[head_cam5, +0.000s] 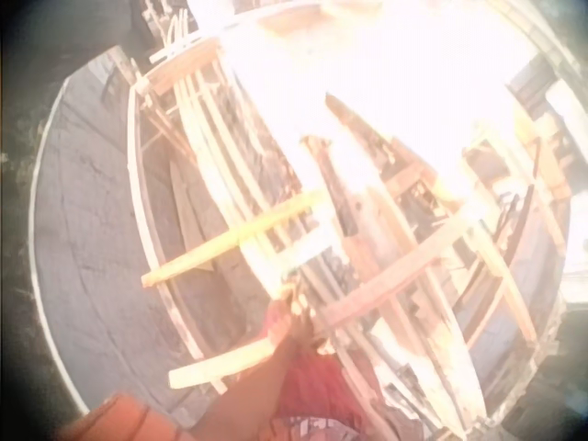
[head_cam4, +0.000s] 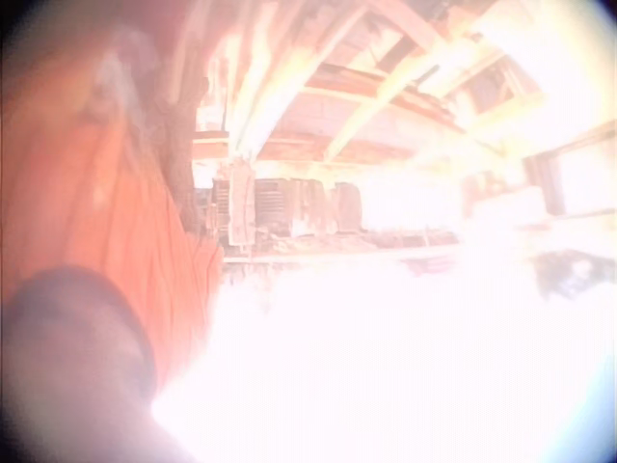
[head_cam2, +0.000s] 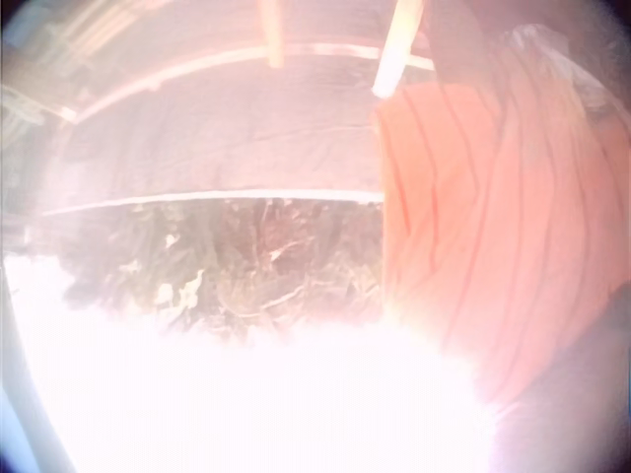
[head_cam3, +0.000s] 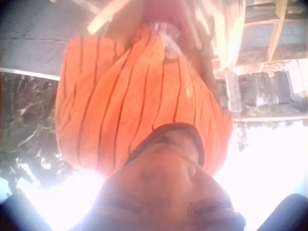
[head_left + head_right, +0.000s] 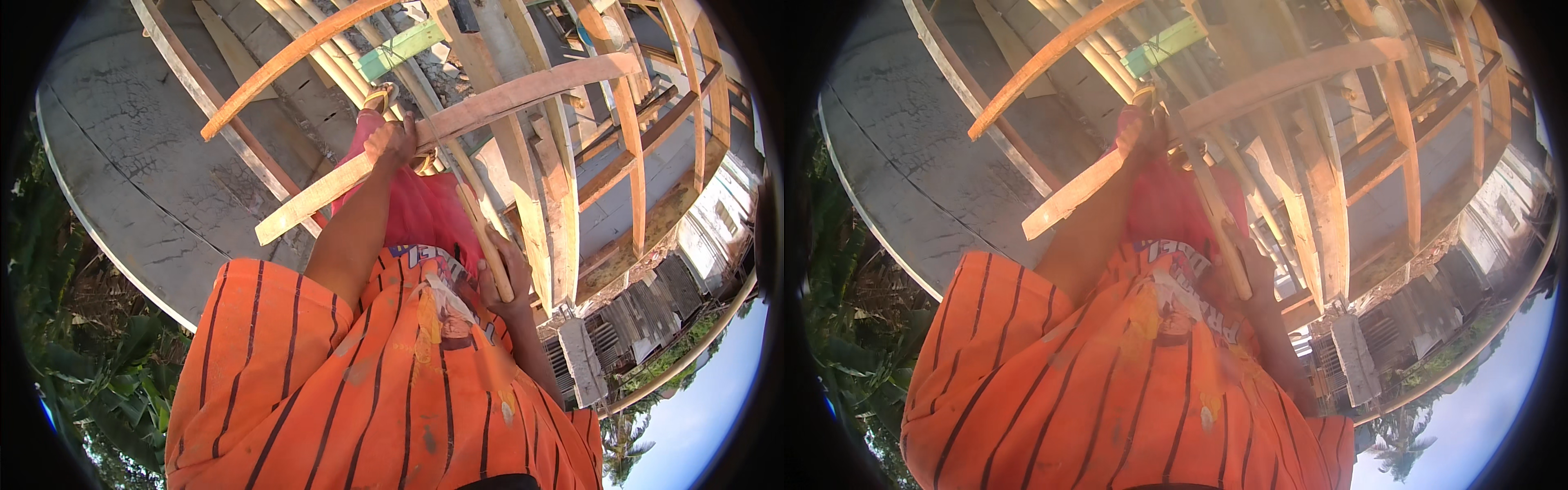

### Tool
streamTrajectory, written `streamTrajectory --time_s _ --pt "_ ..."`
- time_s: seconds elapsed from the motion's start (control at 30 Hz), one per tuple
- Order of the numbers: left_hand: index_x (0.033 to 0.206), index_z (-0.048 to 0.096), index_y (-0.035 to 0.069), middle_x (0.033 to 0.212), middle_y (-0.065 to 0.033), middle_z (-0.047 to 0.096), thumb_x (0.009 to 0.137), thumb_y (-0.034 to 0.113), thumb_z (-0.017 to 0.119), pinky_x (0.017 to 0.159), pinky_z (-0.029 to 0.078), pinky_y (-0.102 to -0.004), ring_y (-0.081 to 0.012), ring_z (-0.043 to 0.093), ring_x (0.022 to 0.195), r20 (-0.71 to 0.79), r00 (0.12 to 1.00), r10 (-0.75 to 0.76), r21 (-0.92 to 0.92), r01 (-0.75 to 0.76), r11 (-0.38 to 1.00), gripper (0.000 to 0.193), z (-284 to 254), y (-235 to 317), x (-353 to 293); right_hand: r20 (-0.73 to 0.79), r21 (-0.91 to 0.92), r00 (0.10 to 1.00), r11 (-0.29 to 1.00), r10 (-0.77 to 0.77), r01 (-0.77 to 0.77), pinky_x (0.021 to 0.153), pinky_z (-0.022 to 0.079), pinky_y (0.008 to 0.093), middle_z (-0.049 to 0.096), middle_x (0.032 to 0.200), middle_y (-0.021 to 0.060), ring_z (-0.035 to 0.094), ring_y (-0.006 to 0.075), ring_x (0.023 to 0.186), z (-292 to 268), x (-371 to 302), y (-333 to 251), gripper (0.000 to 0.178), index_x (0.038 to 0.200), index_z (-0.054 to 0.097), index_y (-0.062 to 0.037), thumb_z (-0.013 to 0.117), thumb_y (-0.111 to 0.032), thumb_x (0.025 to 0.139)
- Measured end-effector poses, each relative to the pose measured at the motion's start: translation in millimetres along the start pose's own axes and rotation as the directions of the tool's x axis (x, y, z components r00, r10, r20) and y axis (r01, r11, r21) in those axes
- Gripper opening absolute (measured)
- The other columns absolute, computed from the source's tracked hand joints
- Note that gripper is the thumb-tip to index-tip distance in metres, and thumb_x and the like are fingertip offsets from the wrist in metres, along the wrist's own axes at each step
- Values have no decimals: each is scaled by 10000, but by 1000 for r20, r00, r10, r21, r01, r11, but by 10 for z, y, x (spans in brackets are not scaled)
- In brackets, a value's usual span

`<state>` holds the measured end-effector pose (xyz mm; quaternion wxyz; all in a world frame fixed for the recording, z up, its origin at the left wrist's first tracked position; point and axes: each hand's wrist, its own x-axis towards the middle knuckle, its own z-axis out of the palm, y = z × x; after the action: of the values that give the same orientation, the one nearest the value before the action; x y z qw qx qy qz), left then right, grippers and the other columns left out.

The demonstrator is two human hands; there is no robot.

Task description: The person constructs a wooden framework by positioning boards and hammering nails into the wood while working on an elevated structure.

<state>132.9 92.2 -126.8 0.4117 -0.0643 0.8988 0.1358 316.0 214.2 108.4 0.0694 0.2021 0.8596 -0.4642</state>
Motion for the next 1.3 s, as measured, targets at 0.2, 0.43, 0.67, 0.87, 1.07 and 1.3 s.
streamTrajectory --time_s 0.2,0.43,0.67,0.87,1.07,1.3 --pt "1104 676 61 1071 -207 672 951 589 263 904 481 -452 -365 641 1032 -24 996 86 44 -85 995 688 145 -126 64 47 119 990 983 133 -138 672 523 308 661 1087 193 675 218 759 225 260 -74 409 1242 524 24 621 -74 858" --pt "1131 666 34 1113 -219 656 945 599 248 920 466 -454 -365 626 1063 106 994 -4 10 3 1000 727 -125 69 191 -76 -36 997 999 20 -23 638 499 292 665 1046 203 642 215 736 -430 -635 -212 369 1189 553 63 581 -153 891" --pt "1133 665 35 1119 -220 653 947 583 246 922 457 -451 -358 626 1057 47 999 5 -17 -4 1000 715 -106 -72 81 66 -50 994 995 88 -85 664 502 302 664 1061 203 656 229 715 -388 -686 -337 389 1207 546 30 608 -115 852" --pt "1158 656 55 1132 -222 647 952 568 275 927 454 -452 -360 612 1087 37 999 25 -39 -24 999 671 -6 -59 46 -1 36 999 998 45 -45 703 520 289 666 1059 210 684 231 777 -149 -388 -285 413 1237 522 25 635 -94 857" --pt "1147 643 25 1150 -237 635 947 575 294 934 454 -453 -370 603 1103 83 996 25 12 -26 1000 682 171 -252 148 33 147 982 971 185 -188 689 501 294 658 1037 164 616 170 759 278 365 -199 415 1255 528 24 614 -36 854" --pt "1105 658 -3 1113 -227 652 952 559 288 918 470 -447 -371 621 1067 45 998 51 -27 -50 998 691 67 -146 141 -40 55 999 998 -3 5 780 515 311 627 1169 236 672 234 932 -288 -485 -305 396 1241 538 36 582 -45 856"
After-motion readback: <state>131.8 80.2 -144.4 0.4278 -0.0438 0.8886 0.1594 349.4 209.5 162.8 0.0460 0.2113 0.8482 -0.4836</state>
